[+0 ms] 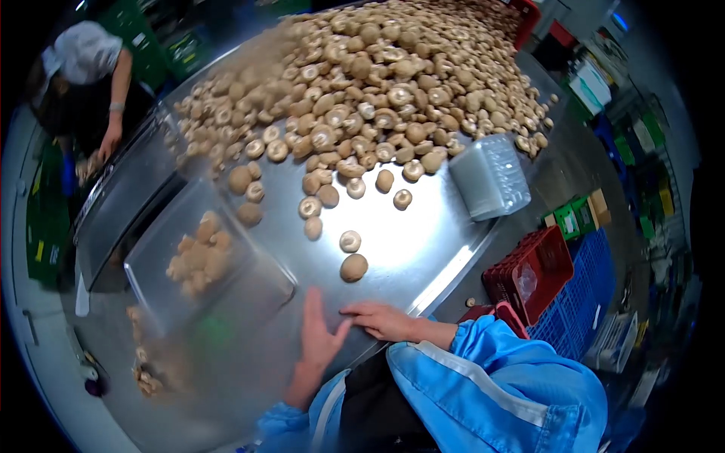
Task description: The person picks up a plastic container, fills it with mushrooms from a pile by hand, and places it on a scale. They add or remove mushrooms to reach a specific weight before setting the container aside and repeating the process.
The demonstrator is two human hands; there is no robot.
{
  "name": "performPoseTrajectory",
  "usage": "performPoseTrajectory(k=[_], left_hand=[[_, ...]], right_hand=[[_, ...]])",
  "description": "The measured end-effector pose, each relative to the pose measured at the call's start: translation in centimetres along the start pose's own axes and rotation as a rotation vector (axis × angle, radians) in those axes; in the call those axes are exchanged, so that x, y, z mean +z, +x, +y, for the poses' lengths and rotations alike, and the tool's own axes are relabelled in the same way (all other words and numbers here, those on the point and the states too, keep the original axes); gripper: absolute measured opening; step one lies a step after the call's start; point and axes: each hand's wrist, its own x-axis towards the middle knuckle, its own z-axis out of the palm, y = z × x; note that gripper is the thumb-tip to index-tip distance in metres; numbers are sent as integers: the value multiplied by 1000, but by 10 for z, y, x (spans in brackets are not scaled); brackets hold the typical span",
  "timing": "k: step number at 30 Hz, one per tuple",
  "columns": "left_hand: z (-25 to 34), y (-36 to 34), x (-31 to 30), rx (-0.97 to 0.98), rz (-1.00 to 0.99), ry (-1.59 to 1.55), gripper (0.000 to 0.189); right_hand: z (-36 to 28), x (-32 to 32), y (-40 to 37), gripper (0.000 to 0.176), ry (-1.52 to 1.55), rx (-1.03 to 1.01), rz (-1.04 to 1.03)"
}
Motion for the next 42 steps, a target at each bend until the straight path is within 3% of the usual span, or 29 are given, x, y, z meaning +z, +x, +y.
performPoseTrajectory(k=[2, 3, 6, 8, 10, 11, 14, 16, 19, 22, 24, 25, 26, 27, 29, 31, 34, 39, 42], left_hand=[[-21, 4, 41, 109, -41, 89, 72], [-26, 14, 48, 74, -58, 27, 75], [-10, 66, 45, 200, 19, 245, 81], [-9, 94, 45, 147, 17, 315, 94], [-13, 127, 46, 112, 64, 349, 99], [-22, 139, 49, 78, 85, 400, 111], [-45, 164, 65, 77, 149, 277, 116], [-43, 180, 78, 66, 168, 171, 120], [-26, 192, 96, 4, 169, 174, 122], [-62, 204, 123, 149, 218, 251, 123], [-80, 209, 130, 236, 323, 225, 114], [-40, 205, 117, 59, 223, 282, 108], [-57, 204, 114, 225, 245, 205, 106], [-71, 204, 114, 399, 305, 203, 102], [-98, 192, 119, 199, 332, 142, 96], [-79, 169, 106, 308, 509, 442, 67], [-47, 128, 83, 96, 464, 158, 59], [-34, 101, 72, -128, 432, -174, 66], [-17, 96, 70, -87, 395, 13, 62]], right_hand=[[20, -7, -3, 32, 5, -4, -30], [38, -14, 9, 32, 8, 8, -37], [72, -49, 52, 27, -124, 43, 26], [80, -70, 73, 32, -271, 128, 251], [64, -96, 81, 38, -193, 200, 384], [62, -96, 73, 40, -167, 214, 456], [31, -133, 33, 45, -265, 169, 545], [21, -156, -6, 44, -364, 316, 604], [25, -207, -44, 58, -818, 389, 781], [29, -266, -66, 75, -977, 611, 937], [90, -274, -94, 86, -906, 694, 897], [69, -279, -87, 92, -882, 774, 849], [90, -273, -91, 96, -978, 681, 921], [80, -280, -88, 95, -930, 763, 879], [63, -295, -84, 93, -815, 856, 826], [75, -300, -85, 97, -749, 885, 807], [77, -304, -88, 101, -665, 869, 866], [85, -303, -76, 98, -665, 829, 878], [87, -300, -71, 96, -672, 809, 879]])
